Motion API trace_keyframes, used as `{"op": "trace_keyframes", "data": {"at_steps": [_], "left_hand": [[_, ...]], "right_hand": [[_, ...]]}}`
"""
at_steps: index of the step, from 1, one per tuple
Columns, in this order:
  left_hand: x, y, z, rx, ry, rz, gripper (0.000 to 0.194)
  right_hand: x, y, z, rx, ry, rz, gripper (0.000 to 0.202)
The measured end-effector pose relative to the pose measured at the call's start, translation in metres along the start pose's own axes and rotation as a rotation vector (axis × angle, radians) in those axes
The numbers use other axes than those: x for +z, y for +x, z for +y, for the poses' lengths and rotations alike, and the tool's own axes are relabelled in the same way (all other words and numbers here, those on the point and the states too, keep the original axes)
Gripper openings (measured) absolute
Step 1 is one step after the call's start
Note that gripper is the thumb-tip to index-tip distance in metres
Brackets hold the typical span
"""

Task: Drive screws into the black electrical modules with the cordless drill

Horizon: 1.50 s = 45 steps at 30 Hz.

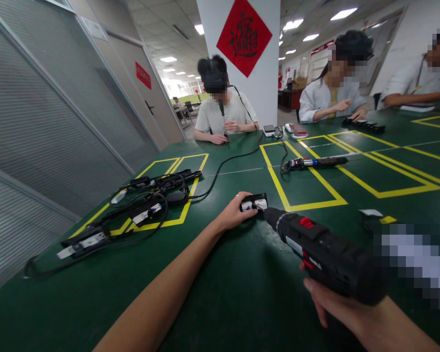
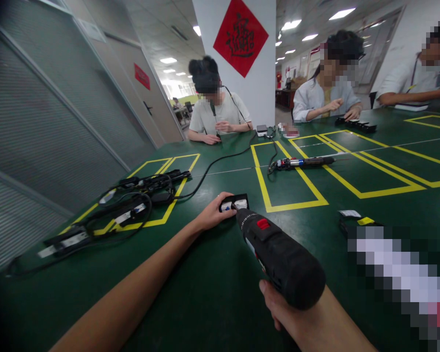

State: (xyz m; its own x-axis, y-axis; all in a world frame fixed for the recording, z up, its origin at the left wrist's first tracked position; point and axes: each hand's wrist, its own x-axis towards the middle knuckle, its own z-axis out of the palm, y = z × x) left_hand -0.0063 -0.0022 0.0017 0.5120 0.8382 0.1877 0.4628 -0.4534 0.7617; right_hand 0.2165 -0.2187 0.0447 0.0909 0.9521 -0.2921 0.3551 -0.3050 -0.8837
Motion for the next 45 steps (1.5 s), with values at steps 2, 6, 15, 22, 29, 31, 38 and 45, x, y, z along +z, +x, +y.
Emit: {"op": "trace_keyframes", "data": {"at_steps": [2,6,15,22,29,31,38,45], "left_hand": [[0.0,0.0,0.001,-0.001,-0.003,0.004,0.049],[0.0,0.001,0.002,-0.007,-0.007,0.005,0.049],[-0.001,0.0,0.003,-0.004,-0.006,0.007,0.05],[0.0,-0.001,0.001,0.015,-0.005,0.015,0.049],[-0.002,-0.001,0.003,0.026,0.002,0.013,0.048],[-0.002,-0.001,0.004,0.03,0.003,0.004,0.047],[-0.002,-0.002,0.003,0.01,0.005,0.018,0.048],[-0.003,-0.002,0.005,0.027,0.016,0.009,0.045]], "right_hand": [[-0.003,-0.002,-0.003,0.002,-0.018,-0.038,0.036],[-0.007,-0.003,-0.009,0.015,-0.055,-0.092,0.038],[-0.013,-0.013,-0.027,0.043,-0.147,-0.087,0.043],[-0.015,-0.012,-0.028,0.058,-0.139,-0.131,0.042],[-0.019,-0.01,-0.021,0.025,-0.124,-0.147,0.042],[-0.019,-0.01,-0.02,0.016,-0.143,-0.137,0.045],[-0.018,-0.008,-0.018,-0.003,-0.158,-0.143,0.047],[-0.016,-0.007,-0.017,0.007,-0.117,-0.148,0.044]]}}
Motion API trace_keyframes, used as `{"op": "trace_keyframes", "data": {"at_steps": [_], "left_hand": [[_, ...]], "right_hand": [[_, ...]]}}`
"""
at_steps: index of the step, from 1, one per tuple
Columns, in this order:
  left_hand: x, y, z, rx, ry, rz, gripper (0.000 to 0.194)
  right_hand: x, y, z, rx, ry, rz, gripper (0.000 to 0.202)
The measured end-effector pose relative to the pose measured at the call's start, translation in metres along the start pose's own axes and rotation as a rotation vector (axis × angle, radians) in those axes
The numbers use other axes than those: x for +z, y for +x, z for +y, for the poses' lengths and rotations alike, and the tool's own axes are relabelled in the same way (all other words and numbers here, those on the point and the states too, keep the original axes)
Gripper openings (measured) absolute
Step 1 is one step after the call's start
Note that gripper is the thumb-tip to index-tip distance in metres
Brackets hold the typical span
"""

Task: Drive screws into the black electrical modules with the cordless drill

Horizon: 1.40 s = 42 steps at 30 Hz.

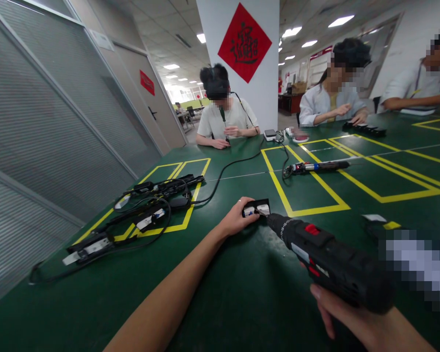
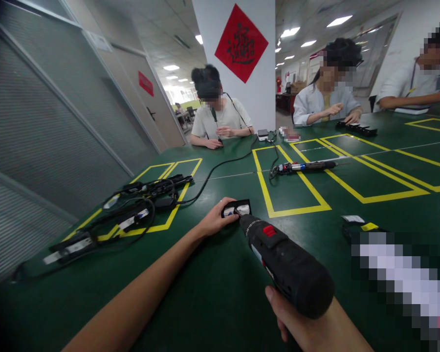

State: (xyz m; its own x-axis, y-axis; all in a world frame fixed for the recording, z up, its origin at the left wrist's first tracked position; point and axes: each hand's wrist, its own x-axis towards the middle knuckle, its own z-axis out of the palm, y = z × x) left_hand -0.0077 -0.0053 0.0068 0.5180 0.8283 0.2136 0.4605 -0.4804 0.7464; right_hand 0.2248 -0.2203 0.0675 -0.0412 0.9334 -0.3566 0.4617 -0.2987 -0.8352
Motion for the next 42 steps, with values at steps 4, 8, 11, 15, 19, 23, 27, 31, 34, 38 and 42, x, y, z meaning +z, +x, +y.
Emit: {"op": "trace_keyframes", "data": {"at_steps": [4,8,11,15,19,23,27,31,34,38,42], "left_hand": [[0.001,-0.001,-0.001,0.005,0.004,0.012,0.045],[0.002,0.0,-0.001,-0.002,0.01,0.031,0.045],[0.003,0.0,-0.001,-0.011,0.007,0.025,0.047],[0.002,0.0,0.0,-0.012,0.008,0.02,0.047],[0.002,0.0,0.001,-0.013,0.007,0.019,0.047],[0.001,-0.001,0.003,-0.021,0.005,0.008,0.047],[0.001,-0.001,0.001,-0.007,0.009,0.008,0.047],[0.001,-0.001,-0.001,-0.009,0.009,0.003,0.049],[0.002,0.0,-0.003,0.0,0.016,0.008,0.048],[0.002,0.0,-0.003,0.014,0.021,0.007,0.047],[0.003,0.0,-0.003,0.019,0.024,0.013,0.047]], "right_hand": [[0.002,-0.001,-0.002,-0.002,0.029,0.02,0.041],[0.007,0.003,0.005,-0.026,0.085,0.038,0.041],[0.009,0.01,0.016,-0.042,0.08,0.02,0.04],[0.011,0.017,0.023,-0.025,0.085,0.023,0.044],[0.008,0.014,0.019,0.004,0.053,-0.015,0.047],[0.004,0.004,0.007,0.025,0.031,0.006,0.049],[0.005,0.003,0.005,0.016,0.035,0.048,0.046],[0.009,0.01,0.011,-0.021,0.05,0.056,0.048],[0.009,0.01,0.01,-0.027,0.045,0.077,0.048],[0.006,0.004,0.004,-0.013,-0.017,0.037,0.048],[0.008,0.005,0.004,-0.002,0.033,0.072,0.038]]}}
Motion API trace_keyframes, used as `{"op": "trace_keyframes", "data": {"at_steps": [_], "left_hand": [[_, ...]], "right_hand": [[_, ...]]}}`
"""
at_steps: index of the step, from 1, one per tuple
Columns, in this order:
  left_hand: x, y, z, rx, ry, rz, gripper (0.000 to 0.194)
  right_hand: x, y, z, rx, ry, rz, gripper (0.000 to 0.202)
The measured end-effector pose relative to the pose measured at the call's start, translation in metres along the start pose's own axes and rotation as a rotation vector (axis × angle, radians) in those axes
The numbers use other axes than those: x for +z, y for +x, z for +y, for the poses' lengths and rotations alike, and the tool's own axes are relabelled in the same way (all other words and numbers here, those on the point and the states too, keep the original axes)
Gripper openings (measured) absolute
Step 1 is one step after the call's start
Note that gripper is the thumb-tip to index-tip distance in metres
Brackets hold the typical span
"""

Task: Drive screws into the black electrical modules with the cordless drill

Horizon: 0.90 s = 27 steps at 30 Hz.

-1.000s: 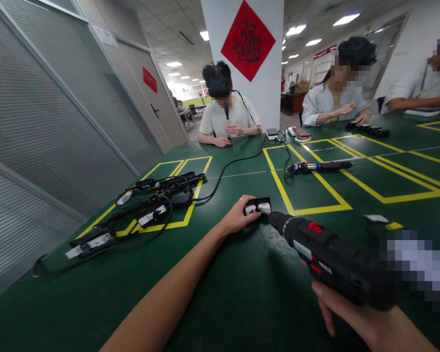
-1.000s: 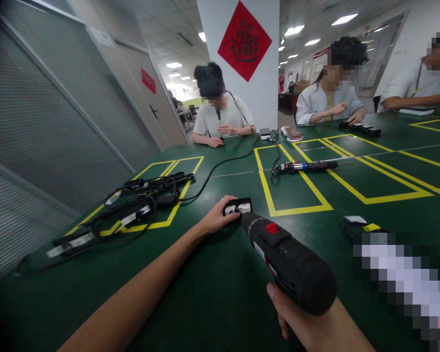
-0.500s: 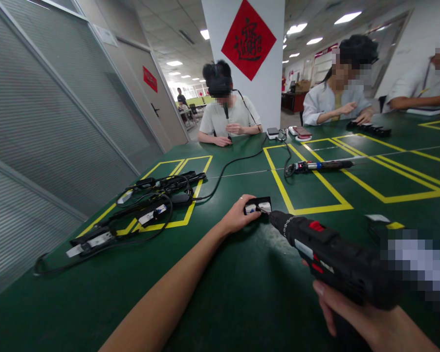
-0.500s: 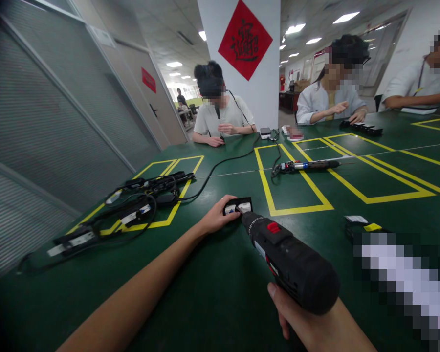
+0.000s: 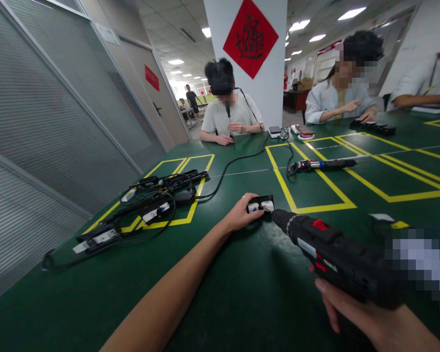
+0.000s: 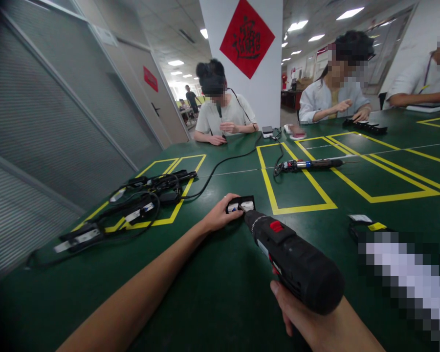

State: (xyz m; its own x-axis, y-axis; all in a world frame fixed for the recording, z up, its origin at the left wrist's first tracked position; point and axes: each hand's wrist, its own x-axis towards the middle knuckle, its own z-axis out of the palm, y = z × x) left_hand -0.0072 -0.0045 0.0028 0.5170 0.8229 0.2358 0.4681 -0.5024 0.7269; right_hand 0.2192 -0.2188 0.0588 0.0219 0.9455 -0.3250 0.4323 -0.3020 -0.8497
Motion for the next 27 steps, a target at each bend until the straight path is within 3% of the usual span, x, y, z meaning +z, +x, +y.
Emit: {"op": "trace_keyframes", "data": {"at_steps": [6,9,13,15,19,27], "left_hand": [[-0.001,0.0,0.001,0.0,0.003,-0.004,0.047],[-0.001,0.0,0.002,-0.013,0.006,-0.008,0.048],[-0.001,0.0,0.003,-0.024,0.002,-0.011,0.048],[-0.001,0.0,0.003,-0.024,-0.001,-0.009,0.047],[-0.001,0.0,0.002,-0.015,0.002,0.0,0.047],[0.0,0.001,-0.001,-0.009,-0.002,-0.001,0.046]], "right_hand": [[0.001,0.004,0.006,-0.027,0.049,-0.022,0.035],[-0.001,-0.002,-0.003,0.01,0.027,-0.022,0.049],[-0.003,-0.012,-0.019,0.053,0.043,0.064,0.043],[-0.005,-0.012,-0.021,0.046,0.003,0.043,0.043],[-0.011,-0.005,-0.008,-0.002,-0.157,-0.098,0.051],[-0.012,0.001,0.004,-0.026,-0.176,-0.106,0.055]]}}
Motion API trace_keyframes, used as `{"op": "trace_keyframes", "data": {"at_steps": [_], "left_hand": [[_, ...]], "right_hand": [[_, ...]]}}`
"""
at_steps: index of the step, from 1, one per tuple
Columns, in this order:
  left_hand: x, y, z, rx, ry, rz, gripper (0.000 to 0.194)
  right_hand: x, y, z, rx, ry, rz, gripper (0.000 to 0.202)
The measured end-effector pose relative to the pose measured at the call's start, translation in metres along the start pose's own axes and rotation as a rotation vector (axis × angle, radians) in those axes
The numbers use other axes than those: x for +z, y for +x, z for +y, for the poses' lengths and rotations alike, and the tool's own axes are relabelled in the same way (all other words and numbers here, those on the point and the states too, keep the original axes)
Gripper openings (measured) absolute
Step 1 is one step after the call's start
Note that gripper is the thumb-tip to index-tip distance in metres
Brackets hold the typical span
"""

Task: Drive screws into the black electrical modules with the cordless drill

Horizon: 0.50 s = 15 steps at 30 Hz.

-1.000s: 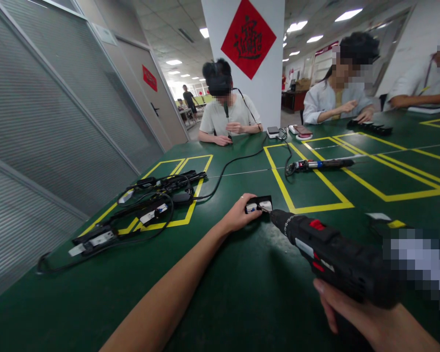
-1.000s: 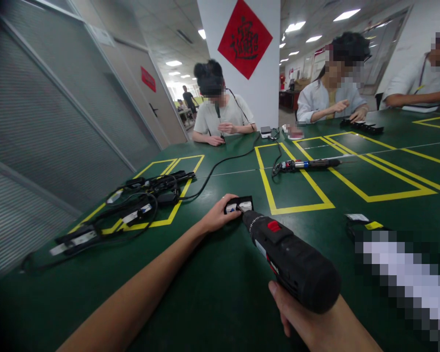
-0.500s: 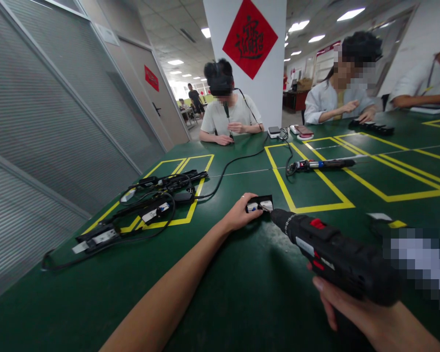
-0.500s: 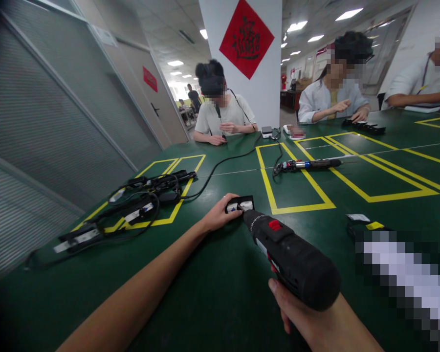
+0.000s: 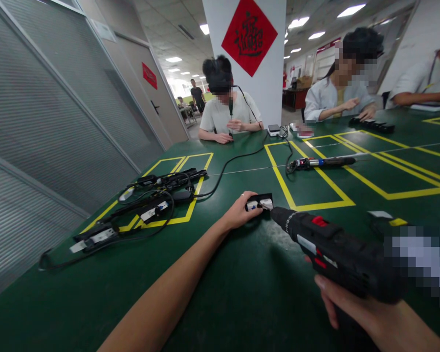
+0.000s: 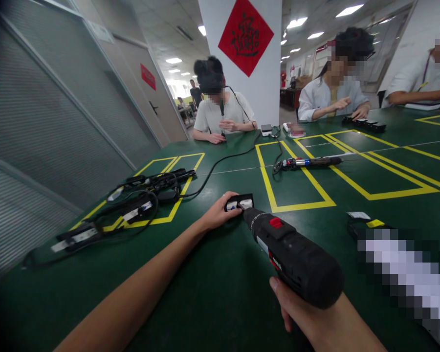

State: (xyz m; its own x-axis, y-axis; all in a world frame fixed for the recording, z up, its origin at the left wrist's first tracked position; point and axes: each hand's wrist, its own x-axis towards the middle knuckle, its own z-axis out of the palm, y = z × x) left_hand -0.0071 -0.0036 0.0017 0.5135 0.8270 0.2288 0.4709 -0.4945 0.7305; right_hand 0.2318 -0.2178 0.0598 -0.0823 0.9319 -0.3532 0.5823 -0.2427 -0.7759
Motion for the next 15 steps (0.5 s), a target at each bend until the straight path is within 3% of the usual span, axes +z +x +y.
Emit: {"op": "trace_keyframes", "data": {"at_steps": [15], "left_hand": [[0.0011,0.0,-0.0003,0.001,0.0,0.003,0.046]], "right_hand": [[-0.0027,-0.0053,-0.0065,0.009,0.048,0.005,0.05]]}}
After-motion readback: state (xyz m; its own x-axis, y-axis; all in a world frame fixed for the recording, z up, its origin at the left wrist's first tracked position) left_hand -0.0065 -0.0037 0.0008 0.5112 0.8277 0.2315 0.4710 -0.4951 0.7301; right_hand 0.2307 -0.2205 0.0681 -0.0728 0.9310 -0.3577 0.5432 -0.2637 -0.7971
